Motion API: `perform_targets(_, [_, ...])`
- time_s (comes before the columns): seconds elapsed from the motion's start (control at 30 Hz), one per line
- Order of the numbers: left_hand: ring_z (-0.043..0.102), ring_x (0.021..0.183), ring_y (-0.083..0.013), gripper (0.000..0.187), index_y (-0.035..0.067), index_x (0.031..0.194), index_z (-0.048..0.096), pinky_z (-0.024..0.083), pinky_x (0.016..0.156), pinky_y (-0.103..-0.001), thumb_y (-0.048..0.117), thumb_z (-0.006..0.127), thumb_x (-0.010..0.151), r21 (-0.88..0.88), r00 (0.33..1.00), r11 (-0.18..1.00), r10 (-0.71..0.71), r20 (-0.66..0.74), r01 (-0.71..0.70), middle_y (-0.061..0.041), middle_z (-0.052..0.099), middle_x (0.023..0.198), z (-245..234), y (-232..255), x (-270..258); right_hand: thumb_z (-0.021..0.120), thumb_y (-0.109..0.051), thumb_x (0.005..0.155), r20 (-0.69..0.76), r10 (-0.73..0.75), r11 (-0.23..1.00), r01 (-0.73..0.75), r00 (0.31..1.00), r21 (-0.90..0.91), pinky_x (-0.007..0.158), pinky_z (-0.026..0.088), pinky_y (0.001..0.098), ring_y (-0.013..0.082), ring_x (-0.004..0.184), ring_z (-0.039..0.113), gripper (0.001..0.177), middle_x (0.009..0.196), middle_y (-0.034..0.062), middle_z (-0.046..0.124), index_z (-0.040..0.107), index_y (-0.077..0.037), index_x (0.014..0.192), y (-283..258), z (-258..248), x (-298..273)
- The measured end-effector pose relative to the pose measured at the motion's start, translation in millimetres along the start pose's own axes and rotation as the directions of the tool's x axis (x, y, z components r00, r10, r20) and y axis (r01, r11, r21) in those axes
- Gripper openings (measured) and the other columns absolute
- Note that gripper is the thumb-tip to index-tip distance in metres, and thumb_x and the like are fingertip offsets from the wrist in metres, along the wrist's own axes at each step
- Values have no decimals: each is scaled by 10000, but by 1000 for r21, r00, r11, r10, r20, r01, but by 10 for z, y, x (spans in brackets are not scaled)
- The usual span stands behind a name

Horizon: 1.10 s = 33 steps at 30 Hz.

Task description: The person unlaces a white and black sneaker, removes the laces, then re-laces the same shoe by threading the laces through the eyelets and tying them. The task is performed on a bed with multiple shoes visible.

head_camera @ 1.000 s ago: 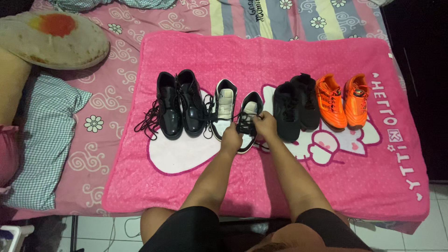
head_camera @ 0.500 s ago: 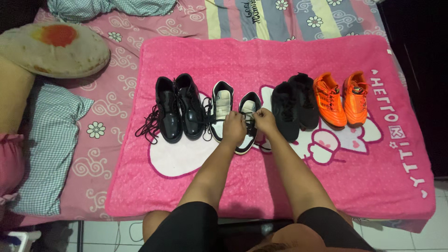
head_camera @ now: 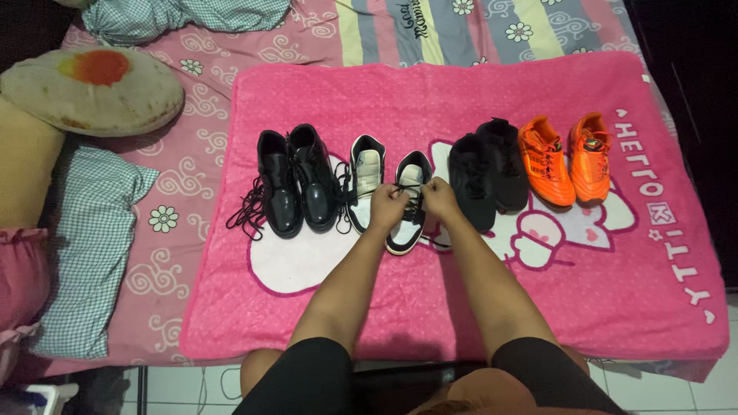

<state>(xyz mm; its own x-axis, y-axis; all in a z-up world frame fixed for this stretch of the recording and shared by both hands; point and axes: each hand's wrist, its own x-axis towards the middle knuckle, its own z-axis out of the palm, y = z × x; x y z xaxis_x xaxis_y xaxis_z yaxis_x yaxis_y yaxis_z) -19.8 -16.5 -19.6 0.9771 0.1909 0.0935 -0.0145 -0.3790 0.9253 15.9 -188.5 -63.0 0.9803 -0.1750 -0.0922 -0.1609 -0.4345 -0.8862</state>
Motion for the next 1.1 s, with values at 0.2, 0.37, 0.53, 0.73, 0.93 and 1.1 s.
perform_targets(0.2, [597,691,-248,187,18,807,672,493,649,-408,200,689,847,38,898,988,150,-413,-147,-131,665,763,-277,-257,97,666,-221,896,-7,31,999,-32,999,-44,642,500,400,210,703,610,228,745,118,648,603,-22,805,-64,14,19])
perform_targets(0.37, [519,537,-245,565,-44,729,612,426,568,-419,401,494,1058,-397,773,882,-432,-464,254,-138,592,601,-654,-172,220,706,-229,843,32,112,991,-110,993,-74,643,523,390,216,710,657,210,775,123,694,655,-25,848,-83,-42,-2])
perform_targets(0.53, [640,720,-229,462,-37,924,669,519,689,-373,390,506,992,-644,693,762,-498,-521,64,-93,696,814,-1122,-228,373,763,-304,846,47,150,974,-139,988,-177,699,541,390,233,754,699,308,821,148,726,694,-7,890,-137,-107,-59])
perform_targets(0.73, [666,911,-390,699,-178,1180,582,528,845,-424,292,768,697,354,482,907,210,-851,230,-293,667,1023,-1415,-49,294,768,-383,858,7,44,960,-41,999,-277,737,560,428,298,791,723,356,836,162,742,733,-30,892,-525,-102,-276])
perform_targets(0.93, [662,1134,-368,392,3,1233,623,520,1002,-454,157,699,881,253,992,966,76,-104,-47,-230,692,1158,-855,288,-299,701,-445,857,123,-160,793,201,979,-574,878,447,485,304,881,708,297,890,80,772,806,-180,942,-1078,-125,-549])
perform_targets(1.1, [592,1133,-457,607,23,1348,557,491,972,-506,199,783,812,313,936,915,151,318,-254,-265,601,1262,-385,227,-548,647,-346,901,203,-159,614,258,966,-746,906,393,494,303,994,658,221,950,72,753,793,-184,934,-1229,-140,-520])
